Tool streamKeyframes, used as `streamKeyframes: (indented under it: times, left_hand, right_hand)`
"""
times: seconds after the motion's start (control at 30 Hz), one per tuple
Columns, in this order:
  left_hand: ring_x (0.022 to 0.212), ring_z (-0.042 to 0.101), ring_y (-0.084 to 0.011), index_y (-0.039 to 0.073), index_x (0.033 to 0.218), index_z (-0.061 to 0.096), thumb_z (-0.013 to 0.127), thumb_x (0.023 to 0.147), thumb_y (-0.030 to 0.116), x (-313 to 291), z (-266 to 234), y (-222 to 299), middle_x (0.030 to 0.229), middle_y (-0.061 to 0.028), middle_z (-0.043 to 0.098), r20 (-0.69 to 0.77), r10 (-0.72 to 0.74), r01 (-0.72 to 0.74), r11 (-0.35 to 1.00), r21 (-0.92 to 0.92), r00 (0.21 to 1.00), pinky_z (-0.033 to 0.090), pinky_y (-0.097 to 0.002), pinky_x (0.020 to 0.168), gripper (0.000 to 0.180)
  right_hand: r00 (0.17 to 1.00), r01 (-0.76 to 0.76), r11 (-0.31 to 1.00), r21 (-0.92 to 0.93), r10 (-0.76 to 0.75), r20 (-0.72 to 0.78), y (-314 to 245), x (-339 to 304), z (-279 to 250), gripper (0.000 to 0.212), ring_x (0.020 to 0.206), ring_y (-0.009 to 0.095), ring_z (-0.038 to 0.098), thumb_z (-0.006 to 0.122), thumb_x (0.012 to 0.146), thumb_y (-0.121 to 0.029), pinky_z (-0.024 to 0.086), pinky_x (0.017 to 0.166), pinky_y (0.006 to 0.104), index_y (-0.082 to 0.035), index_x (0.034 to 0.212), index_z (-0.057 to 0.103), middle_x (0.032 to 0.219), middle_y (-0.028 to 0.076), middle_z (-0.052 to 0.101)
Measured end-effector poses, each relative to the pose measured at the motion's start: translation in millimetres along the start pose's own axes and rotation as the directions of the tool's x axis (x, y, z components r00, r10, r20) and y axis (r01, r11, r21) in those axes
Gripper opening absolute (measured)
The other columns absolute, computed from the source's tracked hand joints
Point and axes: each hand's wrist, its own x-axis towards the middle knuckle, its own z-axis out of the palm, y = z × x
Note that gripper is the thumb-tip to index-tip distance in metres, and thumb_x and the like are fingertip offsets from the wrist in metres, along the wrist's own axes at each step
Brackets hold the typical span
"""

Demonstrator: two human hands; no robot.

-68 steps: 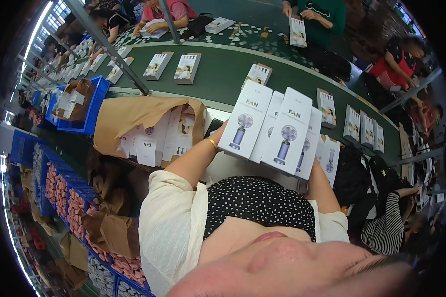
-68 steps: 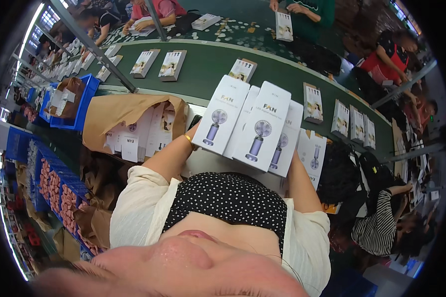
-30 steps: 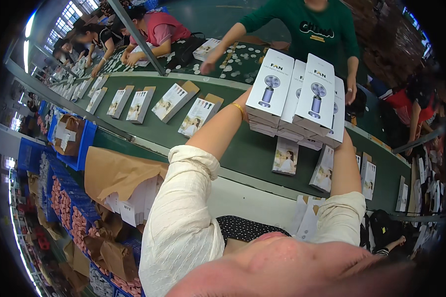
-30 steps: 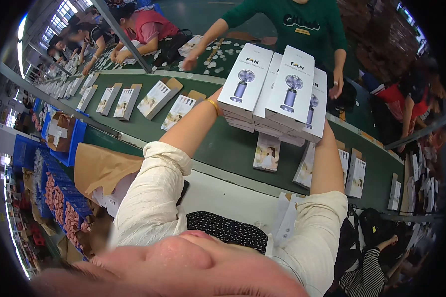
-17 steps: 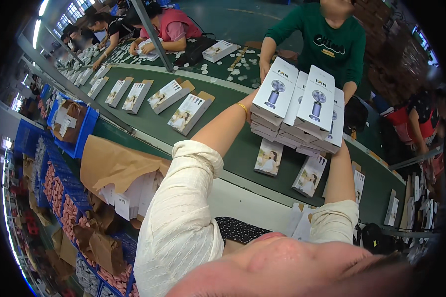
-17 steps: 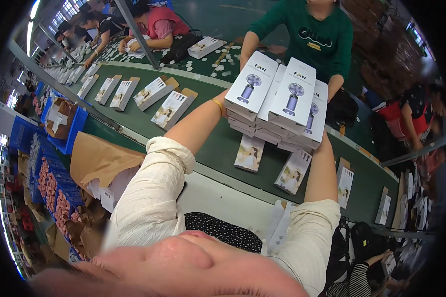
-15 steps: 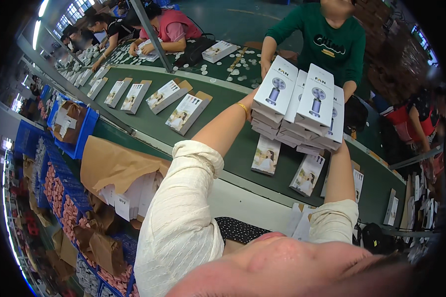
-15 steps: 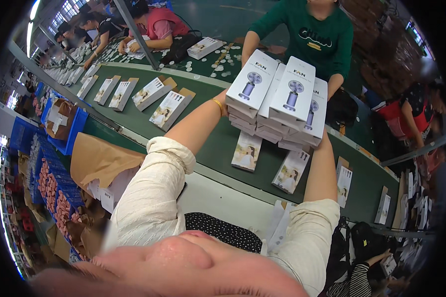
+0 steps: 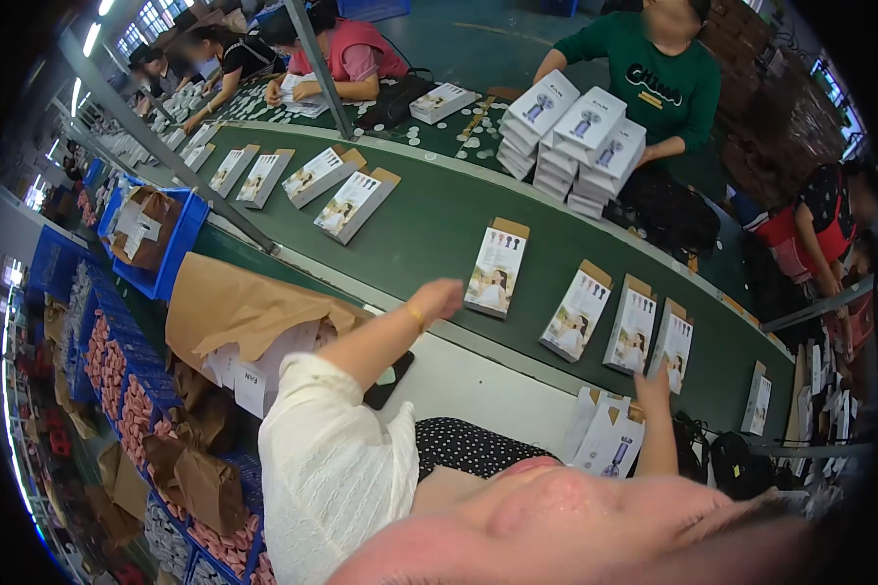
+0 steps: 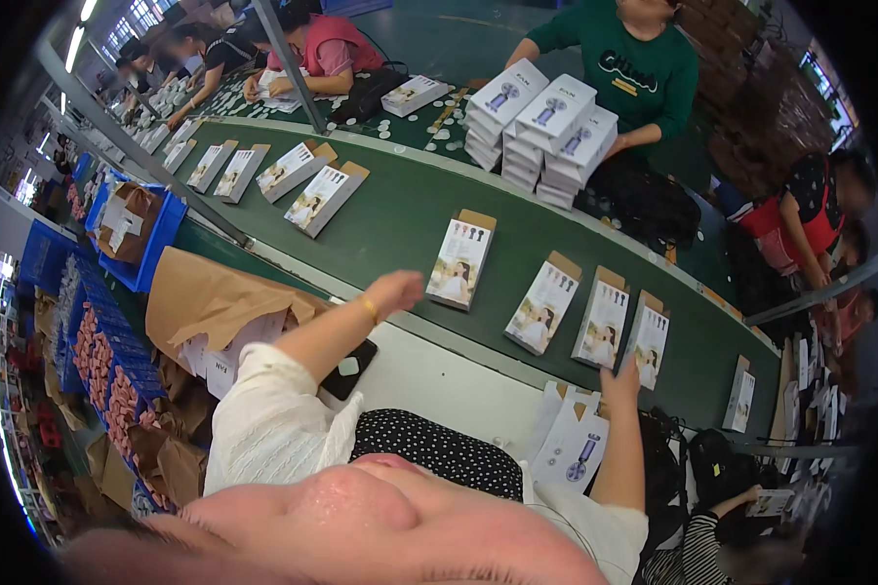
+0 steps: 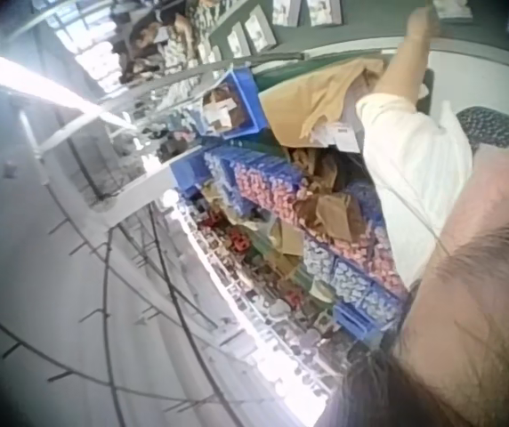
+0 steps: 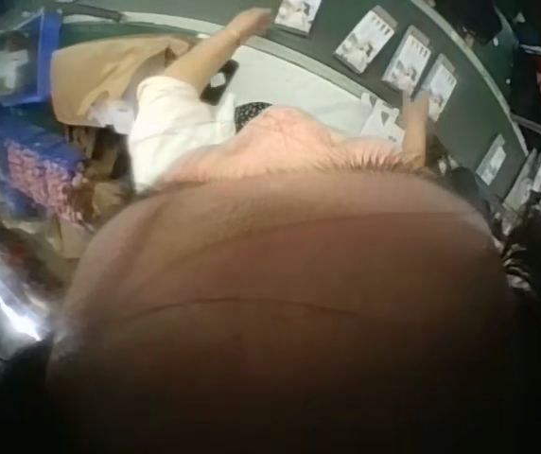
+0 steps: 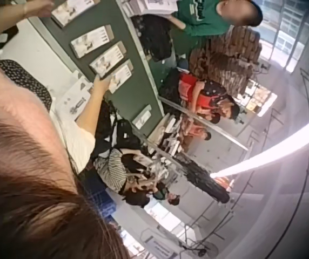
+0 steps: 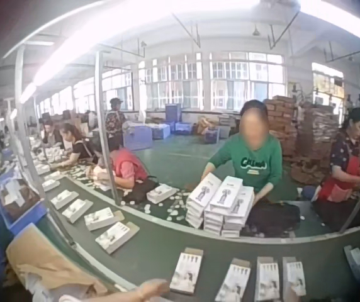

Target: Packing handheld fans into product boxes on an assembly line.

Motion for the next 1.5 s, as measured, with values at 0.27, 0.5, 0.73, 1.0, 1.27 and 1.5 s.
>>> streamKeyframes:
  times: [0.27,0.5,0.73,1.0,1.27,1.5]
  left_hand:
    - [0.097,0.055,-0.0161,0.006,0.12,0.049,0.053,0.084,0.031,-105.5,31.7,-80.2,0.106,-0.0061,0.057,0.096,-0.041,0.012,0.957,0.289,0.995,0.043,-0.0298,0.082,0.044]
    - [0.089,0.058,-0.0163,0.005,0.115,0.054,0.053,0.083,0.032,-128.1,57.0,-89.4,0.099,-0.0102,0.062,0.211,0.226,-0.305,0.807,0.506,0.951,0.044,-0.028,0.082,0.042]
    - [0.092,0.056,-0.0157,0.004,0.119,0.05,0.053,0.083,0.032,-161.5,71.3,-95.7,0.103,-0.0085,0.059,0.266,0.157,-0.267,0.849,0.456,0.951,0.043,-0.0278,0.082,0.045]
    - [0.094,0.055,-0.0175,0.005,0.121,0.048,0.054,0.083,0.034,-163.3,92.6,-79.7,0.107,-0.0103,0.058,0.377,0.164,-0.361,0.76,0.541,0.911,0.043,-0.0288,0.083,0.048]
    - [0.103,0.054,-0.0258,-0.001,0.12,0.047,0.052,0.084,0.041,-123.7,137.1,-85.0,0.111,-0.0176,0.057,0.23,0.343,-0.413,0.751,0.515,0.911,0.041,-0.0306,0.088,0.056]
    - [0.082,0.054,-0.0123,0.0,0.102,0.055,0.055,0.085,0.033,-187.8,190.0,-79.2,0.092,-0.0063,0.06,0.135,0.441,-0.445,0.896,-0.001,0.887,0.043,-0.0249,0.075,0.037]
  right_hand:
    - [0.949,-0.316,0.945,-0.085,0.316,-0.01,22.8,-89.8,2.3,0.106,0.117,0.038,0.039,0.068,0.064,-0.048,0.036,0.096,0.0389,-0.002,0.138,0.009,0.133,0.027,0.029]
    - [0.911,-0.4,0.882,-0.25,0.411,-0.008,-1.3,-100.2,-43.7,0.1,0.114,0.033,0.044,0.071,0.061,-0.047,0.04,0.092,0.0402,-0.002,0.135,0.021,0.126,0.021,0.04]
    - [0.916,-0.393,0.886,-0.246,0.4,-0.02,13.5,-112.9,-26.2,0.095,0.114,0.033,0.042,0.073,0.059,-0.039,0.04,0.091,0.0396,-0.002,0.132,0.026,0.124,0.02,0.04]
    - [0.915,-0.385,0.917,-0.105,0.365,-0.17,16.3,-114.7,-45.1,0.082,0.107,0.033,0.05,0.077,0.059,-0.03,0.044,0.087,0.0396,-0.002,0.124,0.036,0.116,0.018,0.049]
    - [0.909,0.412,0.77,0.488,-0.315,-0.272,-53.7,-147.8,-40.9,0.029,0.081,0.022,0.057,0.06,0.072,-0.008,0.044,0.074,0.0312,0.0,0.099,0.055,0.089,0.013,0.06]
    - [0.913,0.295,0.375,0.879,-0.381,-0.144,-97.4,-216.2,-7.6,0.04,0.082,0.016,0.054,0.048,0.07,0.0,0.044,0.072,0.0274,-0.002,0.11,0.045,0.09,0.01,0.056]
